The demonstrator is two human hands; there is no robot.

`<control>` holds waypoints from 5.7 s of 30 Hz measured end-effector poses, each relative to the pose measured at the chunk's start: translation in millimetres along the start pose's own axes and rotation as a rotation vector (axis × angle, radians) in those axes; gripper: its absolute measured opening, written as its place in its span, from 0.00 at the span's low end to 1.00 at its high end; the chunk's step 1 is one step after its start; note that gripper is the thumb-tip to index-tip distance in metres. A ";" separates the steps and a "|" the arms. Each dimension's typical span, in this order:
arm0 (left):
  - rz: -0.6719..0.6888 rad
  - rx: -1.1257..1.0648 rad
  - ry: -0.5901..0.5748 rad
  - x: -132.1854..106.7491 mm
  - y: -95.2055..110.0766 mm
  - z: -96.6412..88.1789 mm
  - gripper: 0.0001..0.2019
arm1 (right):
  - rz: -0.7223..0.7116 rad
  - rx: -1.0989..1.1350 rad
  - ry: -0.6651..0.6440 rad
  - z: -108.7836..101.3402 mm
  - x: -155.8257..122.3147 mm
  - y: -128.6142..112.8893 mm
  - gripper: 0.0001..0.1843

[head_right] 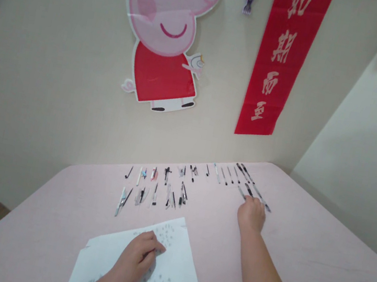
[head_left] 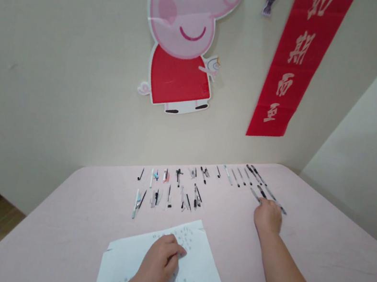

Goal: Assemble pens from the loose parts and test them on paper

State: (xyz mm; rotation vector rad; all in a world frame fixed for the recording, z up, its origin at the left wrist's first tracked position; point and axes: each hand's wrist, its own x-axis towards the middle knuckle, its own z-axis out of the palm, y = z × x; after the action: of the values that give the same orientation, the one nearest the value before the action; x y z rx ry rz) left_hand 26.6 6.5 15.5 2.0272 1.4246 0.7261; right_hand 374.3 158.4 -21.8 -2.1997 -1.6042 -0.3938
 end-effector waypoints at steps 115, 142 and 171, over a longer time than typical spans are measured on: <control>-0.114 -0.416 0.261 4.3 -15.3 6.5 0.13 | -0.443 1.234 -0.605 -60.6 -125.3 -149.7 0.26; -0.368 -0.861 0.435 9.4 -7.4 -4.6 0.19 | -0.253 0.384 -0.259 -42.1 -69.7 -97.0 0.14; -0.466 -1.394 0.651 15.7 -17.1 -10.6 0.02 | 0.210 1.274 -0.453 -28.8 -59.8 -94.0 0.17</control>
State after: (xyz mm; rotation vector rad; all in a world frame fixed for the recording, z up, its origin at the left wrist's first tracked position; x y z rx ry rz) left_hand 12.6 27.6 12.7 0.3803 1.0290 1.6024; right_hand 266.6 120.0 -9.3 -1.3957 -1.1835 0.9903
